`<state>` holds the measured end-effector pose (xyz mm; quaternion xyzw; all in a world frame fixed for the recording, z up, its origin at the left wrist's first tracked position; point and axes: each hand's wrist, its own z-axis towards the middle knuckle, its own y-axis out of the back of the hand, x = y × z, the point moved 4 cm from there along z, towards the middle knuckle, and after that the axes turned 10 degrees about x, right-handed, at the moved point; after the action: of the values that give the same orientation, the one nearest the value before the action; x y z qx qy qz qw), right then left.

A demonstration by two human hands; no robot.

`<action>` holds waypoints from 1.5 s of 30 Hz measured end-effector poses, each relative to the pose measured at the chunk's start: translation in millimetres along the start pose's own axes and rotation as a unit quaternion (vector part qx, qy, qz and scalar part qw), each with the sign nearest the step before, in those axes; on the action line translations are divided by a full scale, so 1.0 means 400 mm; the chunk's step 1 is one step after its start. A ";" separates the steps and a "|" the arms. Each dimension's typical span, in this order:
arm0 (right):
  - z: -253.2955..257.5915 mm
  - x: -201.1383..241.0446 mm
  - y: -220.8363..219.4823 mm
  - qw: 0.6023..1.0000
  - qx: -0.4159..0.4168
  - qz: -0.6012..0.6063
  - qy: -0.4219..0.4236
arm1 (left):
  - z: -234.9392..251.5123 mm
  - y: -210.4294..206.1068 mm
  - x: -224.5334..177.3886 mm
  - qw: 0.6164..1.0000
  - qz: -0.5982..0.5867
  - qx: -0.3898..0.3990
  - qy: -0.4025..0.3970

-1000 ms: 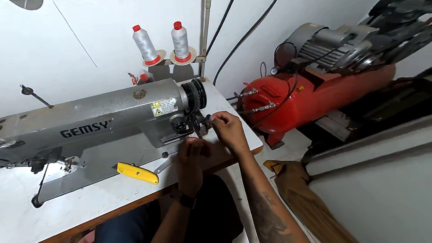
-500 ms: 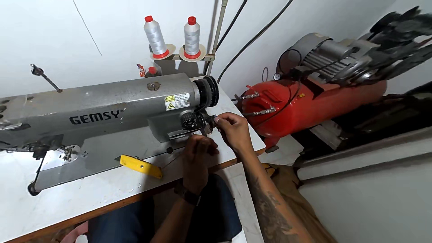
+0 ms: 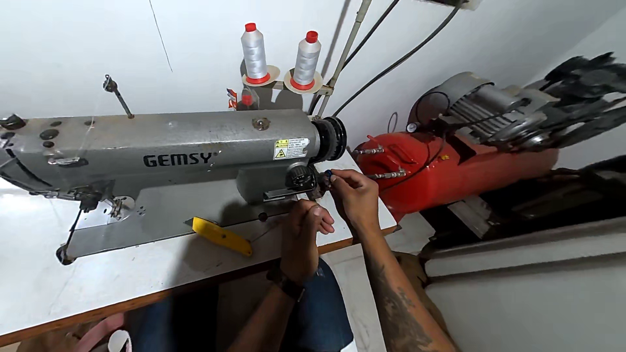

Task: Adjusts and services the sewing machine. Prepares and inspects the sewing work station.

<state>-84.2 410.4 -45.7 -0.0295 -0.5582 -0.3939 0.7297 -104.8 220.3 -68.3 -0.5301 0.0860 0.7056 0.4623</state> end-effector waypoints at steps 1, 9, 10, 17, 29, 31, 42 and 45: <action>0.000 0.002 0.000 1.000 -0.002 -0.003 0.001 | 0.000 0.000 0.000 1.000 -0.001 0.000 -0.001; -0.004 0.009 0.003 0.999 0.025 0.019 0.023 | 0.004 -0.008 -0.005 0.999 -0.005 -0.009 0.040; -0.004 0.009 0.005 0.999 0.028 0.026 0.020 | 0.005 -0.009 -0.006 0.999 -0.012 -0.011 0.040; -0.032 0.009 0.014 0.994 0.081 0.045 -0.055 | 0.009 -0.008 -0.005 0.998 -0.024 -0.015 0.047; -0.037 0.016 0.038 0.988 0.126 0.070 -0.053 | 0.003 -0.014 -0.002 1.000 0.002 -0.019 0.019; -0.077 0.037 0.032 0.998 0.036 0.017 -0.045 | 0.012 -0.013 -0.039 0.997 0.058 -0.026 0.048; -0.410 0.373 -0.344 0.963 0.129 -0.202 0.123 | 0.159 0.023 -0.237 0.797 0.502 0.280 0.185; -0.268 0.495 -0.437 0.882 0.374 -0.280 -0.066 | 0.166 -0.007 -0.209 0.651 0.674 0.296 0.186</action>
<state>-92.3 131.2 10.8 0.3772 -0.6959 -0.3408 0.5073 -146.1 215.6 30.2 -0.2823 0.7078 0.6467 -0.0336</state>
